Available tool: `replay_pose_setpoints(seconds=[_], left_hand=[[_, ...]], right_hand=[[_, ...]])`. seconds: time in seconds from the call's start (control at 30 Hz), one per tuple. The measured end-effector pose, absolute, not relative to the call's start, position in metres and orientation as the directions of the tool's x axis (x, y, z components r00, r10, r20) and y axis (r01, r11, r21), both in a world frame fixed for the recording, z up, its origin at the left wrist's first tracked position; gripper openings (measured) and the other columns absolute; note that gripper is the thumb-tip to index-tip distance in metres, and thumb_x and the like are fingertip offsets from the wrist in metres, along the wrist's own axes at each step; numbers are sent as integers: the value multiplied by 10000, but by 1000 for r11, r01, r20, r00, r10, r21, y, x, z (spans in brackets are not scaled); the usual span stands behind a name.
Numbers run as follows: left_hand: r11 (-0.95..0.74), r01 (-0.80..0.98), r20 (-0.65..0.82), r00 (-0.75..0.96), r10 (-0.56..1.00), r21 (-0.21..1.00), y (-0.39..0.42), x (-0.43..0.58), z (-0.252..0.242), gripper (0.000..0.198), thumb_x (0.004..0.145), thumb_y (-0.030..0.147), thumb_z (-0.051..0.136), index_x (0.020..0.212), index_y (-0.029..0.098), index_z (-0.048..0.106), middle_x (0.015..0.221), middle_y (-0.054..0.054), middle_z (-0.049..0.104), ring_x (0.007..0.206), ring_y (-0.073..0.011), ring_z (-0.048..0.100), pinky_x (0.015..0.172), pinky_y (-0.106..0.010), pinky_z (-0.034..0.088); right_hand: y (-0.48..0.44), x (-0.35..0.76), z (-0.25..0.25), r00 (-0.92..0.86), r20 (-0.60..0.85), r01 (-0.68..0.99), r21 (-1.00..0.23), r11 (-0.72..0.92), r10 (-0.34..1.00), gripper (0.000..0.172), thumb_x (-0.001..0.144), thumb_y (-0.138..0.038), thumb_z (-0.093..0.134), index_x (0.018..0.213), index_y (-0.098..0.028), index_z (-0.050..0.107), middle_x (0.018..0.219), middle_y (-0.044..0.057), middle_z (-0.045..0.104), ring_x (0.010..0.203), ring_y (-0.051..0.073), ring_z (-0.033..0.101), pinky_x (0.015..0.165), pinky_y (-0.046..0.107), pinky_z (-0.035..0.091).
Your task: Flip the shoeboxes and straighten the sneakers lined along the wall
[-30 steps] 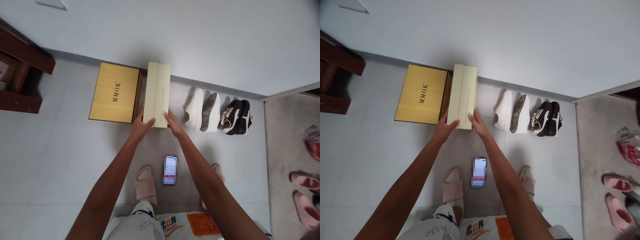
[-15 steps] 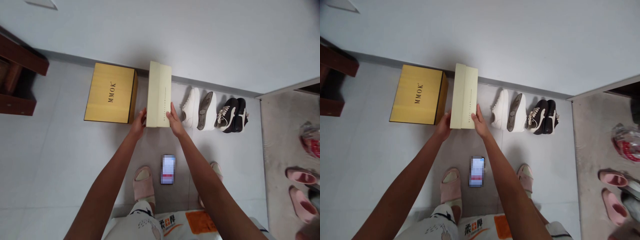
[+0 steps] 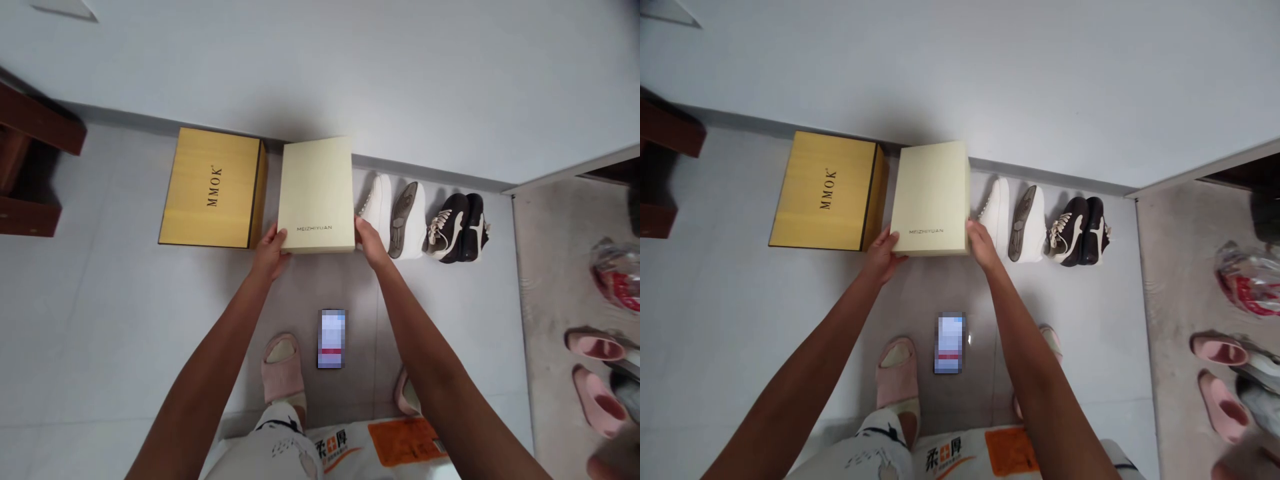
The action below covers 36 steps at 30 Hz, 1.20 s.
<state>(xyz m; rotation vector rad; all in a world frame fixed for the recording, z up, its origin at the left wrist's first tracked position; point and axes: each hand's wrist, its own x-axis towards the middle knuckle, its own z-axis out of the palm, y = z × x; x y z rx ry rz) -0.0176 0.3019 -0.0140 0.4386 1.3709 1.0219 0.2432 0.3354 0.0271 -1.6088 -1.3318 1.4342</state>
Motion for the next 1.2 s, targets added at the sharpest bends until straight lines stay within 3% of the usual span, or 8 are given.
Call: replay_pose_setpoints(seconds=[0.27, 0.53, 0.63, 0.77, 0.87, 0.93, 1.07, 1.2], left_hand=[[408, -83, -416, -243, 876, 909, 298, -27, -24, 713, 902, 607, 661, 1542, 314, 545, 1503, -101, 632, 1312, -267, 637, 1032, -470, 561], [381, -55, -379, -308, 873, 923, 302, -28, -43, 640, 953, 456, 581, 1561, 268, 518, 1568, -103, 575, 1406, -207, 574, 1164, -447, 465], [340, -9, -324, -325, 888, 940, 304, -27, -42, 619, 970, 454, 561, 1555, 253, 526, 1557, -106, 585, 1436, -213, 547, 1203, -445, 420], [296, 213, -189, -412, 891, 931, 297, -16, -22, 641, 971, 447, 596, 1562, 211, 516, 1625, -135, 499, 1536, -250, 423, 1291, -414, 274], [170, 384, -7, -391, 921, 908, 291, 12, 7, 685, 976, 453, 608, 1595, 201, 460, 1705, -137, 366, 1608, -266, 273, 1324, -403, 172], [64, 402, 60, -289, 955, 913, 295, 39, 23, 671, 983, 464, 598, 1591, 217, 459, 1698, -127, 375, 1605, -270, 274, 1322, -409, 184], [26, 322, -34, 19, 999, 946, 322, 103, 26, 576, 942, 401, 631, 1484, 213, 576, 1567, -143, 541, 1496, -295, 457, 1272, -442, 304], [218, 463, -325, 163, 932, 859, 347, 150, -6, 462, 809, 251, 681, 1255, 134, 698, 1342, -235, 684, 1363, -383, 584, 1191, -520, 381]], right_hand=[[333, 211, -1, -120, -461, 161, -883, -441, 879, 676, 890, -670, 670, 1395, -223, 634, 1438, 125, 676, 1339, 289, 627, 1195, 511, 462], [330, 204, -20, -128, -454, 134, -889, -438, 882, 705, 885, -643, 691, 1423, -197, 599, 1470, 148, 652, 1352, 279, 621, 1187, 487, 472], [330, 202, -20, -145, -443, 172, -892, -418, 885, 744, 891, -683, 666, 1457, -208, 575, 1501, 147, 626, 1361, 281, 616, 1187, 486, 472], [330, 216, -16, -129, -417, 272, -887, -373, 899, 739, 893, -674, 668, 1474, -226, 580, 1505, 147, 618, 1323, 299, 642, 1173, 527, 472], [334, 259, -5, -17, -365, 409, -852, -327, 931, 623, 898, -617, 682, 1362, -200, 686, 1381, 155, 698, 1245, 307, 683, 1157, 533, 476], [336, 304, 6, 31, -314, 514, -809, -284, 949, 466, 924, -536, 664, 1228, -196, 759, 1213, 126, 772, 1144, 292, 722, 1127, 512, 503], [328, 400, 30, 150, -284, 745, -597, -297, 947, 241, 929, -292, 623, 1064, -201, 801, 1024, 79, 807, 992, 258, 748, 1032, 446, 563], [314, 456, 25, 256, -382, 865, -321, -387, 888, 294, 854, -173, 685, 1129, -128, 779, 1099, 143, 789, 1030, 279, 748, 991, 409, 571]])
